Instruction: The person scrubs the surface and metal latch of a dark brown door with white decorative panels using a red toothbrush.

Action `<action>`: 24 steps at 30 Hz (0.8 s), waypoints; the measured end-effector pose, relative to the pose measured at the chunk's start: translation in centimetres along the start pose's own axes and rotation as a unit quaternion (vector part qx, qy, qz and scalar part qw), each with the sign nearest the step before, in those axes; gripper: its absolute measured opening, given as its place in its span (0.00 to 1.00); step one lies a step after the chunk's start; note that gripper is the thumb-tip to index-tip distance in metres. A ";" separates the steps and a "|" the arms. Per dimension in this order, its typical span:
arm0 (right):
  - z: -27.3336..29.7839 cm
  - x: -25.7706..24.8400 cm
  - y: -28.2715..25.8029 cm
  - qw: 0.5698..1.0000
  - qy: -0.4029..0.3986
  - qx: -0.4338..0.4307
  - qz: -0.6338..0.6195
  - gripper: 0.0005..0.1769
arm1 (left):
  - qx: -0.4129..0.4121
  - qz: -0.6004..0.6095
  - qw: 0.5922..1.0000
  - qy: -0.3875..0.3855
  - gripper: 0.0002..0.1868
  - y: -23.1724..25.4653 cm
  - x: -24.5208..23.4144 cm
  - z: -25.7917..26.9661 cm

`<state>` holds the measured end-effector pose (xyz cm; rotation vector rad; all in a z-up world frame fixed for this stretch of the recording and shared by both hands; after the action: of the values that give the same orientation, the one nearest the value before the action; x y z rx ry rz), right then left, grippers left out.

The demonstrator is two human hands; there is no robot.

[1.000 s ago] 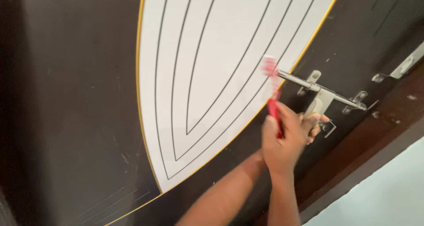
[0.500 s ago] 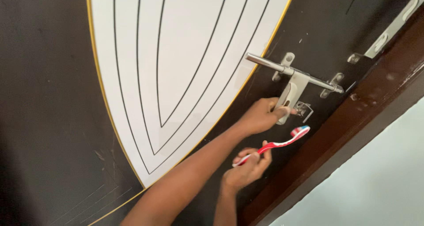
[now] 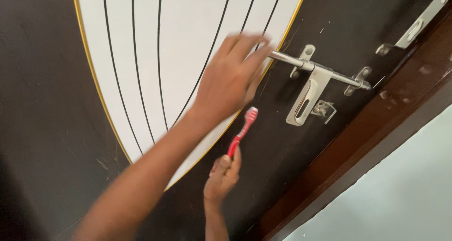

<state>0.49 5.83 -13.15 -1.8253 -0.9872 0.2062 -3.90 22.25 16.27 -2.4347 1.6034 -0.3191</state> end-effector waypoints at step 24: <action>5.7 6.0 -9.6 0.872 0.006 -0.395 0.288 0.29 | -0.045 0.083 0.992 -0.083 0.19 -3.6 4.5 -3.1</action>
<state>-3.77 15.47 -6.20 -2.8575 -0.4959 0.1566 0.04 19.32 20.56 -2.3015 1.7657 -0.0173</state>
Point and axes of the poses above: each hand's wrist, its own z-axis away from the middle knuckle, its own x-axis out of the palm, y = z × x, the point moved 10 cm from there along -z, towards the middle knuckle, and after that the axes turned 10 degrees about x, right-handed, at the moved point
